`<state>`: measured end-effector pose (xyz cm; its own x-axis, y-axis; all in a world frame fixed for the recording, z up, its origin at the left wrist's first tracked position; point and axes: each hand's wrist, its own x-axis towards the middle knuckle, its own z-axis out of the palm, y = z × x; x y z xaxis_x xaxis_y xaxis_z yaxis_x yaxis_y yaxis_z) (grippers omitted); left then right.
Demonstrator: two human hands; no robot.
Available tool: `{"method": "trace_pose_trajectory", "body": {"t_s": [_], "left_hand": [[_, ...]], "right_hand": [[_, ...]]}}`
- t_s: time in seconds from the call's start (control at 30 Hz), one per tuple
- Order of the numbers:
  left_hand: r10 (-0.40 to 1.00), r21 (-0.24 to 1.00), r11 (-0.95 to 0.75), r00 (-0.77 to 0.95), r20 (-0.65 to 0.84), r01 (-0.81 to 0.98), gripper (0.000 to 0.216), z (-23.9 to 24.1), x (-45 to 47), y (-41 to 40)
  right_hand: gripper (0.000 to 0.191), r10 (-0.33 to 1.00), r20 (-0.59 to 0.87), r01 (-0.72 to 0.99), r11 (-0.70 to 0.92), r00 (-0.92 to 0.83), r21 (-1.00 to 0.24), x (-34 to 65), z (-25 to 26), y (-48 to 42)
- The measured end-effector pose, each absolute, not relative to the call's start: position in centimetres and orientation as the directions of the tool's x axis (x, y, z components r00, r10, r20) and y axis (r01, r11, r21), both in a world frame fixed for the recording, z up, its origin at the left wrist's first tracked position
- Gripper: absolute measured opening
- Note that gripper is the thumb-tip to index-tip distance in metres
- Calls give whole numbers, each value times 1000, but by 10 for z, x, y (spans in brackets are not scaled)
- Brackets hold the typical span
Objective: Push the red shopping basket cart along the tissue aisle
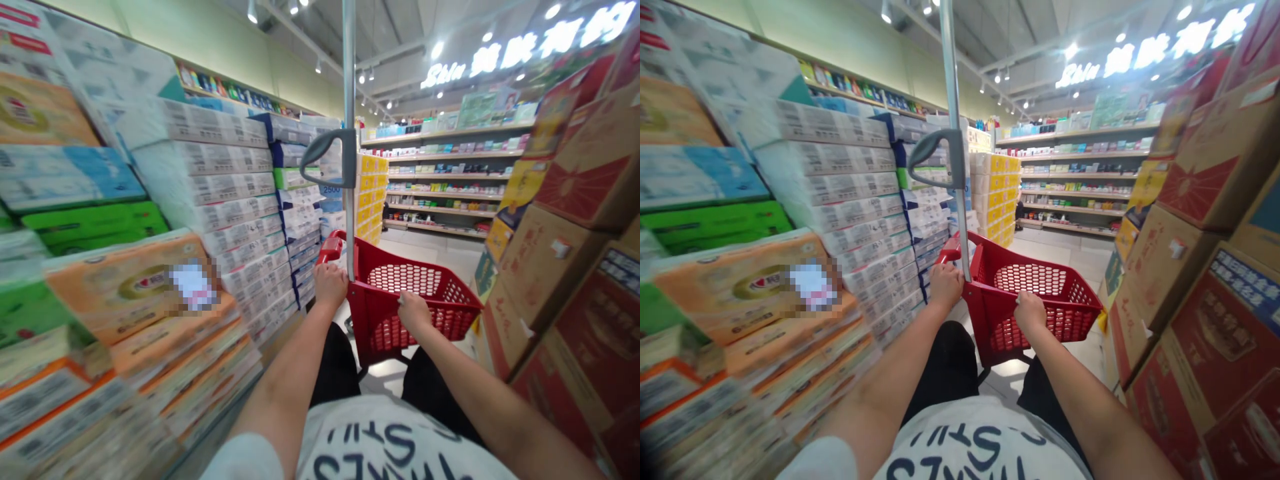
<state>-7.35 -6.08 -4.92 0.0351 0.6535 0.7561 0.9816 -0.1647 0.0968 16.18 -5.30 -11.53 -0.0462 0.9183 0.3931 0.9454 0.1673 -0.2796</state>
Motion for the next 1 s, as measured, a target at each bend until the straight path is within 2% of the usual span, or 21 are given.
{"method": "trace_pose_trajectory", "body": {"t_s": [0.2,0.47,0.7,0.8,1.0], "left_hand": [[657,97,-198,58,752,975,30,-51,-78,-65],[673,114,-211,60,737,971,30,-53,-87,-66],[643,111,-225,62,763,968,28,-53,-98,-62],[633,119,-218,48,772,969,27,-54,-104,-55],[582,94,-218,52,812,972,25,-63,-114,-41]], "right_hand": [[32,892,421,883,325,-166,-340,114,-101,-55],[43,798,520,769,529,-306,-359,131,-118,-47],[34,889,410,810,388,-203,-440,104,-106,-43],[38,852,465,800,445,-240,-402,87,-106,-39],[37,634,714,744,622,-297,-243,81,-132,-26]]}}
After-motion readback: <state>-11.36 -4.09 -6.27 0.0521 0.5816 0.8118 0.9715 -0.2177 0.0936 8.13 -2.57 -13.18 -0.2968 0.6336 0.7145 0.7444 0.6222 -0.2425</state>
